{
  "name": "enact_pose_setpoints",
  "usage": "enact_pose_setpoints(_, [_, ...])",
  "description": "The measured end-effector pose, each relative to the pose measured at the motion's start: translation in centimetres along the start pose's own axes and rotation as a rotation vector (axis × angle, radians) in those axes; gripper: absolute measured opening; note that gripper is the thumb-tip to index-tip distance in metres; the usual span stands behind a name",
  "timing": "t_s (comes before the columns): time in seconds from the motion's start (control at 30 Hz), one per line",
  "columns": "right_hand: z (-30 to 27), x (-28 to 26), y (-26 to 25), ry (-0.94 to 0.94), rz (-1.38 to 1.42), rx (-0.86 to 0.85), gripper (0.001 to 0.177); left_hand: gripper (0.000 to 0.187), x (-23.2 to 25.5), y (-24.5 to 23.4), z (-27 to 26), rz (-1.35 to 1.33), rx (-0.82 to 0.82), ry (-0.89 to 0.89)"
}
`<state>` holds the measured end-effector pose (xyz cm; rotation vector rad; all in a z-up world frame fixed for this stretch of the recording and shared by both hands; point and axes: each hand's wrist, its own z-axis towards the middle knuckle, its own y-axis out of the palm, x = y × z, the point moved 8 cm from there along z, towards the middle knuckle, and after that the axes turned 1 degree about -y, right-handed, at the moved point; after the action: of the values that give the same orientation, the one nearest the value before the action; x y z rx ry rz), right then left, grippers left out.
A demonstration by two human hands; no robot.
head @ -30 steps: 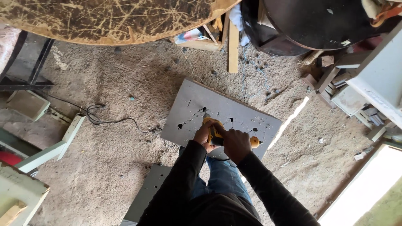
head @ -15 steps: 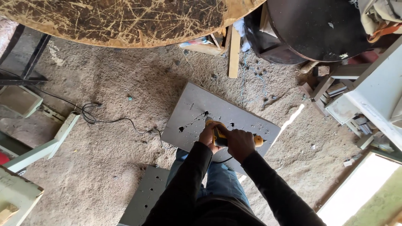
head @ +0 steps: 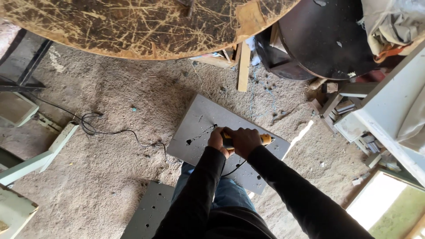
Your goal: Using a power drill to create a series of holes in a grey foam block for upholstery preparation.
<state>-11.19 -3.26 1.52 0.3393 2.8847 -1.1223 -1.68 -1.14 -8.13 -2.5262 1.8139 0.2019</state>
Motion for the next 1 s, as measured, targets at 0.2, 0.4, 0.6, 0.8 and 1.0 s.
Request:
enact_pose_setpoints(0.2, [-1.1, -1.4, -2.1, -0.058, -0.140, -0.041, 0.075, 0.056, -0.2, 0.2, -0.5, -0.015, 0.016, -0.058])
enact_pose_setpoints(0.4, [0.5, -0.2, -1.9, -0.147, -0.263, -0.081, 0.082, 0.057, -0.1, 1.9, -1.0, -0.051, -0.003, -0.118])
enact_pose_setpoints(0.6, [1.4, -0.6, -1.9, -0.175, -0.338, -0.138, 0.081, 0.060, -0.1, 1.9, -0.8, -0.094, -0.003, -0.127])
enact_pose_setpoints(0.8, [2.3, -0.3, -2.0, -0.177, -0.305, -0.155, 0.087, 0.064, 0.4, 2.6, -0.7, -0.107, -0.003, -0.135])
enact_pose_setpoints(1.0, [1.2, -0.4, -2.4, -0.142, -0.274, -0.205, 0.092, 0.068, 0.3, 3.4, -0.8, -0.073, -0.031, -0.156])
